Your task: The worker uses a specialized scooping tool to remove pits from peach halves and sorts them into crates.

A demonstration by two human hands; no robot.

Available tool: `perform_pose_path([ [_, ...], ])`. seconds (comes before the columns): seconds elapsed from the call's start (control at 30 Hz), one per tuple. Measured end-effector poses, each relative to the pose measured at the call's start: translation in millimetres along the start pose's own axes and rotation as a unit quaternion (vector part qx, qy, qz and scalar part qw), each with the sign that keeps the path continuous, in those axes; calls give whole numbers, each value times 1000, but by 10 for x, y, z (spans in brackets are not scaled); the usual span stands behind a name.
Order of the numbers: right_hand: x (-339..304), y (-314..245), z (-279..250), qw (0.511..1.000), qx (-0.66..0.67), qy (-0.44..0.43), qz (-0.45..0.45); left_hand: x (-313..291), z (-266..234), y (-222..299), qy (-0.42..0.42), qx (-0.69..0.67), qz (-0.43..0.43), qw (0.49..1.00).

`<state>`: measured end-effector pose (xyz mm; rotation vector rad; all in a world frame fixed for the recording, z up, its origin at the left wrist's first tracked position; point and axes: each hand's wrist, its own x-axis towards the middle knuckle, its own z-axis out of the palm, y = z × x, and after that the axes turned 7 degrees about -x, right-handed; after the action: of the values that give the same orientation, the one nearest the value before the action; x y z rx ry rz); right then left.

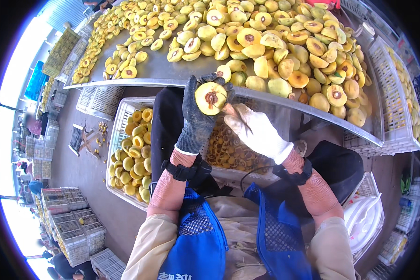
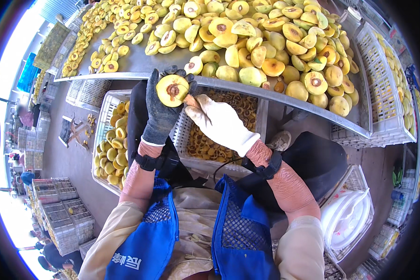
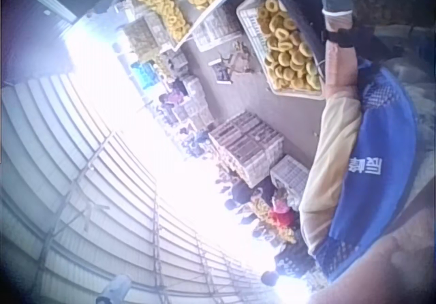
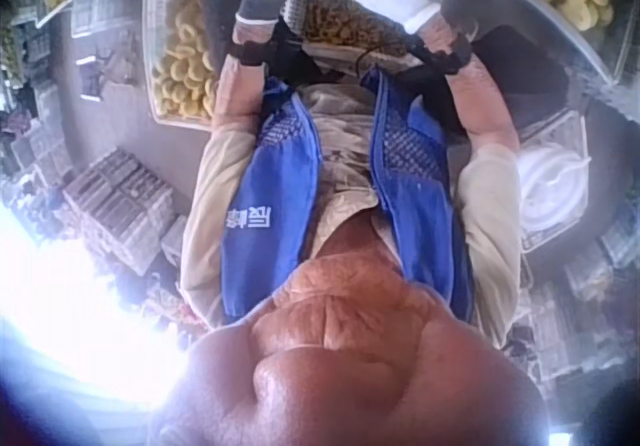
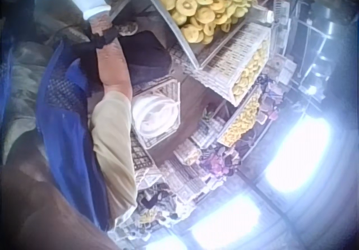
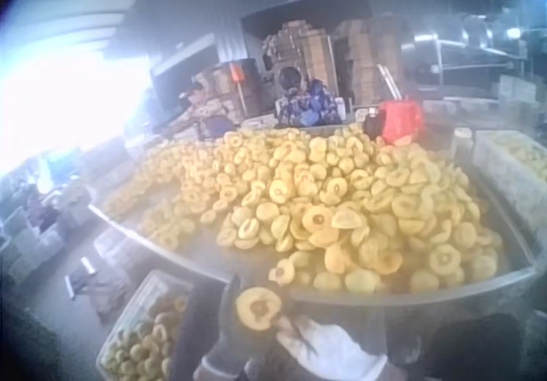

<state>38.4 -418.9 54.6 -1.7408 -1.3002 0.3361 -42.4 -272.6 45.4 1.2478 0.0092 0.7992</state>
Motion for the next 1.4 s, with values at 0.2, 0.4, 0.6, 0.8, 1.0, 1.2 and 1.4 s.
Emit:
perform_pose_path([
  [0.2, -6, -93, 7, 1000, 3, -5, -26, -88, -351, -375, 132, 68, -74, 986],
  [0.4, -11, 78, 81, 989, -105, 52, -93, -107, -151, -36, -18, 347, 33, 937],
  [0.6, -38, 62, 97, 979, -186, 45, -78, -64, 39, 197, -55, 438, 123, 889],
  [0.8, -68, 84, 149, 986, -151, 24, -60, -99, -106, -7, -36, 438, 125, 890],
  [1.0, -61, 62, 76, 990, -109, -74, -52, -91, -466, 143, -202, 621, 166, 739],
  [1.2, -75, 24, 162, 953, 251, -128, 115, -34, -167, 134, -66, 300, 35, 951],
  [1.4, -109, -261, 127, 848, 406, -191, 284, -198, -10, -97, 126, 265, 126, 948],
])
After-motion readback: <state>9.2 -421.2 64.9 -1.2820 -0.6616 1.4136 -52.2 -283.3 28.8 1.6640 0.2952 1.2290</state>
